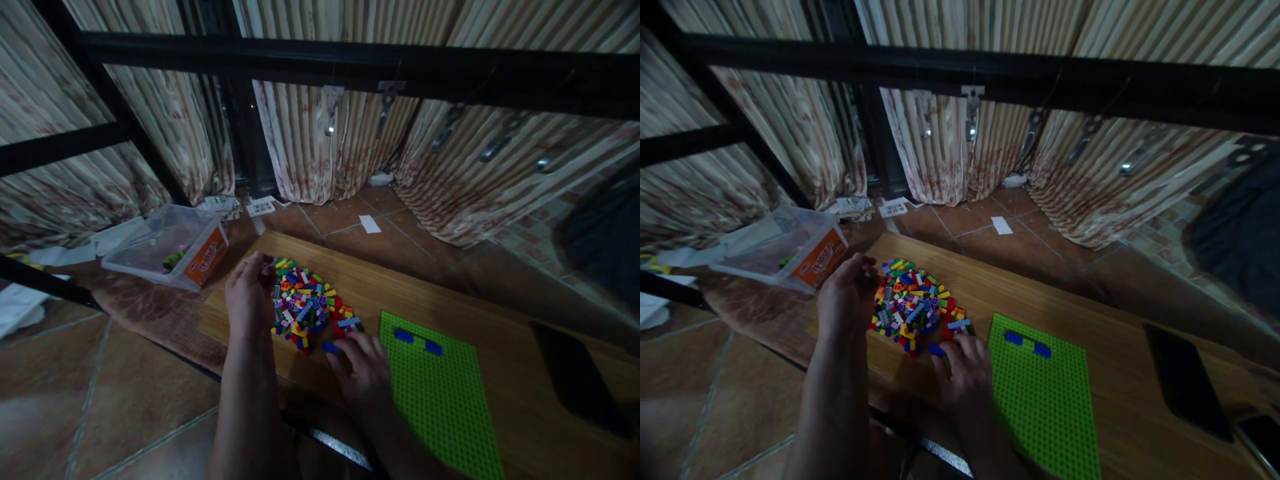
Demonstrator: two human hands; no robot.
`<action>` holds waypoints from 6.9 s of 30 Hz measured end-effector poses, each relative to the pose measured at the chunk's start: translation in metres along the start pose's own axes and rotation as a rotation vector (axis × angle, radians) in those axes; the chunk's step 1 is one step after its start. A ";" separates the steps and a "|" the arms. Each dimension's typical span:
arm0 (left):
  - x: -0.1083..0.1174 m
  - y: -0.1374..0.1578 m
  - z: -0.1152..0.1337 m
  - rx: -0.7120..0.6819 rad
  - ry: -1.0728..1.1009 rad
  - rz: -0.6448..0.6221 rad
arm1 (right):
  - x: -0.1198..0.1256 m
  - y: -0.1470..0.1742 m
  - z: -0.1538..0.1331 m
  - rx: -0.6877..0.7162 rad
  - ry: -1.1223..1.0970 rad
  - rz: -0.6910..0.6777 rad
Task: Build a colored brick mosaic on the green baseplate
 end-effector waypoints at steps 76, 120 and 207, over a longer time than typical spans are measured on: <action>-0.091 0.098 -0.088 0.159 -0.518 -0.621 | 0.083 0.030 0.140 -0.752 -0.707 0.033; -0.100 0.148 -0.181 -0.047 -1.219 -0.844 | 0.067 0.025 0.129 -0.664 -0.065 0.031; -0.113 0.183 -0.166 -0.554 -1.437 -1.114 | 0.100 0.024 0.173 -0.508 0.065 0.004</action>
Point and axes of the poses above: each hand's wrist, its own y-axis away from the middle knuckle, its own x-axis out of the back of the hand, z = x × y, the point moved 9 cm from there along -y, towards the middle knuckle, and after that the axes turned 4 degrees about -y, right-handed, at the moved point
